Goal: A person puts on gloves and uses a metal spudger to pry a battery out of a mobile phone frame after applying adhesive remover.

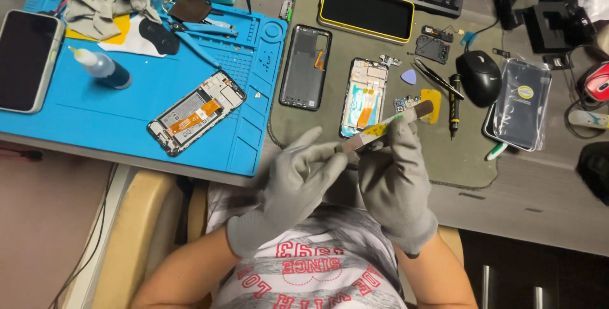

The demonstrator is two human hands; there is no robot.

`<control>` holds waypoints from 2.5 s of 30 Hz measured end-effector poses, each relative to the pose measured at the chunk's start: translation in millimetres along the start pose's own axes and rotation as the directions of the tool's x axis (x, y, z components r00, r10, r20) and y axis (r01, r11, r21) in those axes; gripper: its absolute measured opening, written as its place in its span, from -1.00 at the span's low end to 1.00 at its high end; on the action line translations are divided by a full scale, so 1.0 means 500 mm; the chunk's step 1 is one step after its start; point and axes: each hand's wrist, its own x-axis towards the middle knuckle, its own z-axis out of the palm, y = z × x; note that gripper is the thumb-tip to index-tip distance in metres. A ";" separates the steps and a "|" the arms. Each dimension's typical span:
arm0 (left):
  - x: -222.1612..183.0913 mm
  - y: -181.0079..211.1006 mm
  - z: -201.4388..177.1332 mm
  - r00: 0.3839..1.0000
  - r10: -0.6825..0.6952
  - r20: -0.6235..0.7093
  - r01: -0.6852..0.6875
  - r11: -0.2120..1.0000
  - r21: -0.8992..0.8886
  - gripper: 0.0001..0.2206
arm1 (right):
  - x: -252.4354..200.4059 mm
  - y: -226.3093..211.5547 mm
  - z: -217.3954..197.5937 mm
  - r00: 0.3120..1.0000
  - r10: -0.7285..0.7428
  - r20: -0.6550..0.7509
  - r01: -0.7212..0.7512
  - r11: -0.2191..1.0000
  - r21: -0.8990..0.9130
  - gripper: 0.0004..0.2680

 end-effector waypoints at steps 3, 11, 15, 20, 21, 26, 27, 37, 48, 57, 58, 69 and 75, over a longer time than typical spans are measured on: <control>0.002 -0.022 0.008 1.000 0.003 -0.030 -0.004 0.999 -0.045 -0.85 | 0.018 -0.074 -0.027 0.974 0.066 0.216 -0.044 0.993 -0.107 -0.94; 0.013 -0.050 -0.058 0.970 0.219 -0.106 -0.189 0.953 0.237 -0.85 | 0.011 -0.012 0.031 0.956 0.034 -0.291 0.121 0.859 0.498 -0.64; 0.034 0.025 -0.075 0.872 0.488 0.035 -0.451 0.774 0.445 -0.83 | 0.013 0.024 -0.034 0.760 -0.633 -0.151 0.580 0.764 -0.282 -0.54; 0.037 0.047 -0.077 0.795 0.598 0.097 -0.566 0.676 0.471 -0.78 | 0.026 -0.061 -0.029 0.767 -0.575 0.286 0.613 0.788 -0.060 -0.78; 0.037 0.044 -0.077 0.781 0.623 0.035 -0.560 0.675 0.480 -0.84 | 0.033 -0.071 -0.026 0.744 -0.540 0.393 0.472 0.841 0.263 -0.78; 0.007 0.043 -0.096 0.994 0.106 0.036 -0.110 0.982 0.153 -0.82 | -0.013 -0.080 -0.012 0.817 -0.041 0.575 -0.286 0.838 0.465 -0.84; 0.003 0.030 -0.097 0.997 -0.074 0.017 0.074 0.997 0.033 -0.83 | -0.015 -0.086 -0.010 0.820 -0.030 0.572 -0.319 0.806 0.499 -0.83; 0.043 0.016 -0.126 0.958 0.269 -0.095 -0.269 0.963 0.017 -0.74 | -0.011 -0.064 0.009 0.596 0.196 0.779 -0.688 0.625 0.369 -0.80; -0.013 -0.030 -0.067 0.981 -0.173 -0.089 0.166 0.983 -0.078 -0.91 | 0.029 -0.033 0.082 0.973 0.217 -0.072 -0.050 0.509 0.859 -0.74; -0.020 0.035 -0.067 0.972 -0.212 -0.104 0.209 0.977 -0.044 -0.87 | 0.041 0.052 0.131 0.963 0.187 -0.191 0.082 0.475 0.876 -0.75; -0.025 0.024 -0.062 0.972 -0.213 -0.100 0.210 0.977 -0.042 -0.87 | 0.036 0.039 0.130 0.962 0.191 -0.193 0.082 0.474 0.876 -0.75; -0.038 -0.015 -0.043 0.954 -0.170 -0.246 0.133 0.978 -0.158 -0.85 | 0.024 -0.011 0.120 0.972 0.043 -0.230 0.179 0.497 0.849 -0.73; -0.046 0.006 -0.025 0.896 -0.402 -0.191 0.348 0.901 -0.260 -0.92 | 0.036 0.040 0.156 0.607 -0.781 -0.144 0.778 0.622 -0.093 -0.59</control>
